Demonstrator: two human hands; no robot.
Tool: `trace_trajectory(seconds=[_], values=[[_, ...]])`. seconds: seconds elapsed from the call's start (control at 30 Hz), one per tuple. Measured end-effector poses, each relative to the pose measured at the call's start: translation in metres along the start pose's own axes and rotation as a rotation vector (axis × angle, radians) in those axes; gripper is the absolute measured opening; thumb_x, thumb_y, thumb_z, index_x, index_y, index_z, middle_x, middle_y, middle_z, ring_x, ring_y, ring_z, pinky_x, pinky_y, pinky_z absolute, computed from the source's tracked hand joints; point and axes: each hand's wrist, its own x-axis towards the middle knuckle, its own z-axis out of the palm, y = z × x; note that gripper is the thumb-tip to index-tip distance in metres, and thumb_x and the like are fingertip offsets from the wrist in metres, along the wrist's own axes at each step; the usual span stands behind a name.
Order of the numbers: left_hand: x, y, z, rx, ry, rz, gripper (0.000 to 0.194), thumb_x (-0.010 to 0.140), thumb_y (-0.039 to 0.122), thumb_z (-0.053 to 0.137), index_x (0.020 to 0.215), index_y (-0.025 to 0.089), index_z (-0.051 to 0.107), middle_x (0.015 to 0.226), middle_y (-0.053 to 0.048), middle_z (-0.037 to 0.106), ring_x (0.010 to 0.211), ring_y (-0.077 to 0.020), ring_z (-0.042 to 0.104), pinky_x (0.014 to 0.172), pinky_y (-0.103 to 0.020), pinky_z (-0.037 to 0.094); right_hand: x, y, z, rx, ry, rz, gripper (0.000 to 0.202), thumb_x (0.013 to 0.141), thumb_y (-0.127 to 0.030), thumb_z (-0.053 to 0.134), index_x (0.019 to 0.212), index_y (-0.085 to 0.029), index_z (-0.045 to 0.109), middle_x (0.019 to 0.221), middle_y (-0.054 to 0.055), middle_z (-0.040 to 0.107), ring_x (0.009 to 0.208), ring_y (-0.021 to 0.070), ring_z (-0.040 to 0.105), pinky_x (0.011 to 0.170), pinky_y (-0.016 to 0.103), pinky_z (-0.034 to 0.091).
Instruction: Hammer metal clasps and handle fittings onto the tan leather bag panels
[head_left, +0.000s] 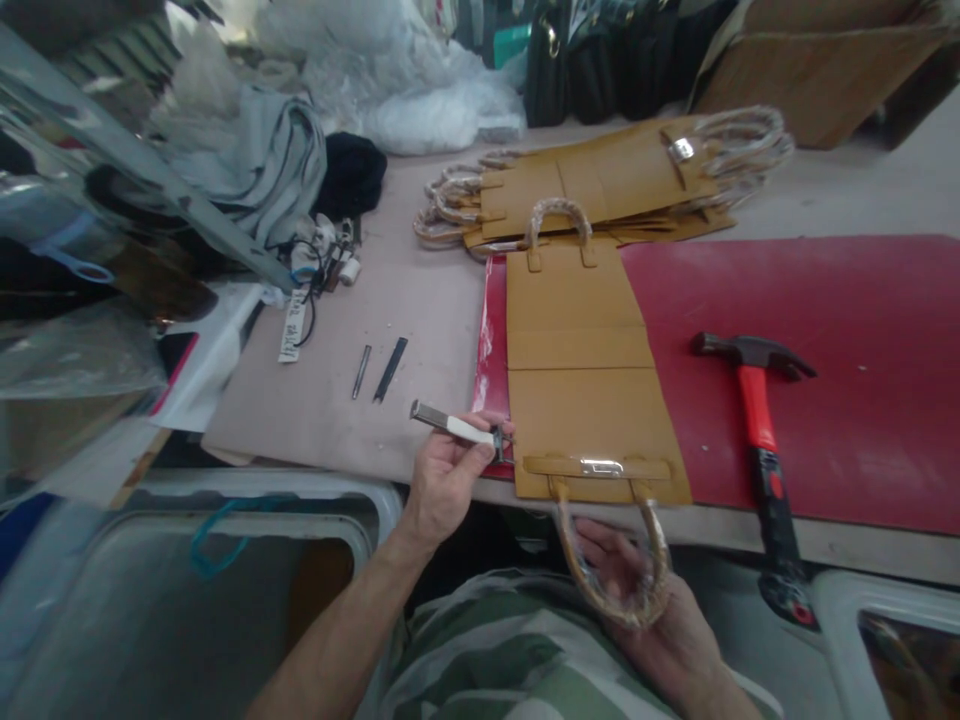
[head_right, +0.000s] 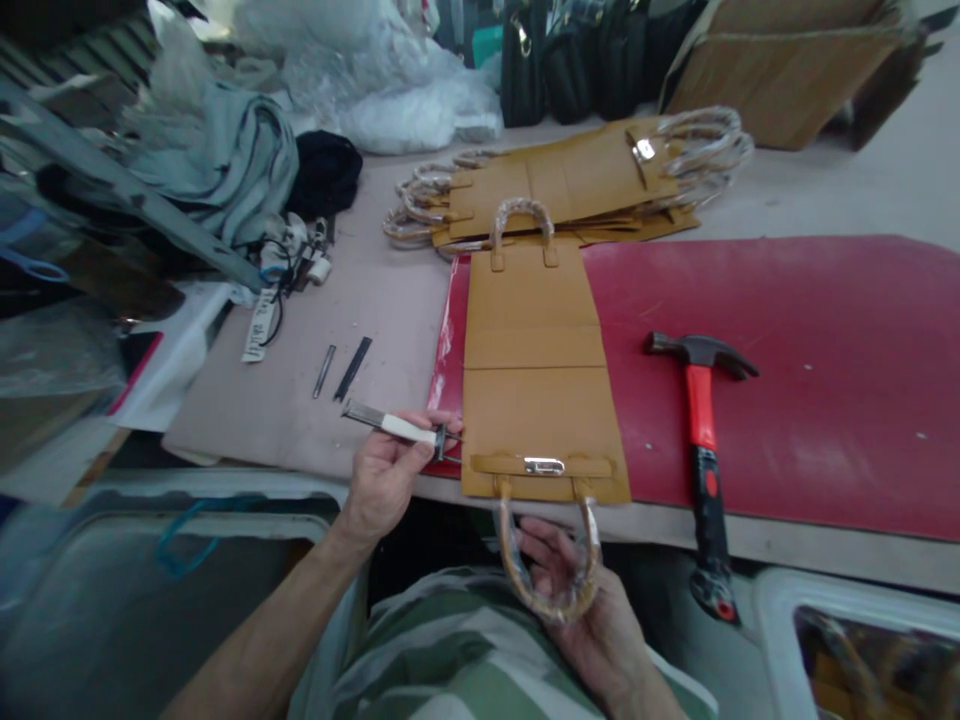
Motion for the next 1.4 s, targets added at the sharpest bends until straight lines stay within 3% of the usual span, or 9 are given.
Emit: trace_trajectory(seconds=[0.07, 0.17, 0.27, 0.43, 0.53, 0.7, 0.9, 1.4], values=[[-0.001, 0.001, 0.006, 0.003, -0.029, -0.015, 0.019, 0.090, 0.029, 0.073, 0.102, 0.018, 0.063, 0.118, -0.009, 0.071, 0.107, -0.0226, 0.073, 0.093, -0.037, 0.061, 0.010, -0.004, 0.008, -0.084, -0.103, 0.037, 0.035, 0.072, -0.040, 0.084, 0.098, -0.016, 0.080, 0.093, 0.013, 0.077, 0.044, 0.0062, 0.049, 0.039, 0.018, 0.036], [-0.003, 0.007, 0.012, 0.030, -0.071, -0.026, 0.020, 0.091, 0.030, 0.072, 0.103, 0.018, 0.063, 0.117, -0.010, 0.072, 0.105, -0.0230, 0.074, 0.095, -0.039, 0.061, 0.016, -0.009, 0.022, -0.215, -0.195, 0.100, 0.047, 0.068, -0.054, 0.085, 0.095, -0.016, 0.079, 0.068, 0.009, 0.073, 0.034, 0.0024, 0.031, 0.034, 0.017, 0.019], [-0.007, 0.010, 0.015, 0.091, -0.083, -0.031, 0.021, 0.092, 0.033, 0.071, 0.104, 0.018, 0.063, 0.116, -0.012, 0.074, 0.106, -0.0243, 0.074, 0.097, -0.041, 0.059, 0.013, -0.010, 0.037, -0.339, -0.213, 0.073, 0.055, 0.064, -0.062, 0.085, 0.090, -0.015, 0.078, 0.061, 0.007, 0.068, 0.039, 0.0065, 0.041, 0.038, 0.019, 0.025], [-0.011, 0.007, 0.019, 0.114, -0.055, -0.027, 0.022, 0.092, 0.034, 0.071, 0.105, 0.019, 0.062, 0.115, -0.011, 0.074, 0.103, -0.0233, 0.074, 0.097, -0.040, 0.059, 0.002, -0.016, 0.060, -0.381, -0.105, -0.165, 0.049, 0.060, -0.060, 0.087, 0.082, -0.017, 0.077, 0.068, 0.007, 0.070, 0.053, 0.0130, 0.054, 0.049, 0.024, 0.040], [-0.011, 0.008, 0.020, 0.132, -0.048, -0.017, 0.020, 0.094, 0.032, 0.069, 0.106, 0.019, 0.062, 0.114, -0.009, 0.075, 0.103, -0.0224, 0.074, 0.095, -0.037, 0.059, 0.002, -0.022, 0.072, -0.351, -0.071, -0.119, 0.052, 0.061, -0.064, 0.085, 0.080, -0.017, 0.076, 0.077, 0.010, 0.073, 0.058, 0.0145, 0.056, 0.052, 0.026, 0.041], [-0.010, 0.012, 0.021, 0.194, -0.062, -0.020, 0.019, 0.095, 0.032, 0.067, 0.108, 0.018, 0.064, 0.113, -0.010, 0.074, 0.103, -0.0223, 0.074, 0.092, -0.034, 0.060, 0.007, -0.021, 0.084, -0.455, -0.009, -0.115, 0.053, 0.064, -0.067, 0.082, 0.059, -0.016, 0.069, 0.060, 0.004, 0.061, 0.057, 0.0128, 0.052, 0.057, 0.027, 0.041], [-0.013, 0.017, 0.018, 0.179, -0.063, -0.035, 0.021, 0.095, 0.033, 0.066, 0.109, 0.017, 0.065, 0.111, -0.010, 0.074, 0.101, -0.0218, 0.073, 0.093, -0.035, 0.059, 0.009, -0.005, 0.081, -0.407, 0.034, -0.155, 0.043, 0.063, -0.057, 0.085, 0.058, -0.018, 0.067, 0.061, 0.002, 0.058, 0.060, 0.0138, 0.048, 0.061, 0.029, 0.040], [-0.022, 0.031, 0.019, 0.116, -0.073, -0.021, 0.017, 0.096, 0.028, 0.066, 0.108, 0.015, 0.063, 0.109, -0.010, 0.075, 0.101, -0.0209, 0.074, 0.093, -0.033, 0.061, 0.022, 0.002, 0.065, -0.486, -0.153, -0.241, 0.043, 0.070, -0.058, 0.079, 0.054, -0.021, 0.065, 0.063, 0.002, 0.057, 0.067, 0.0166, 0.049, 0.070, 0.032, 0.041]])
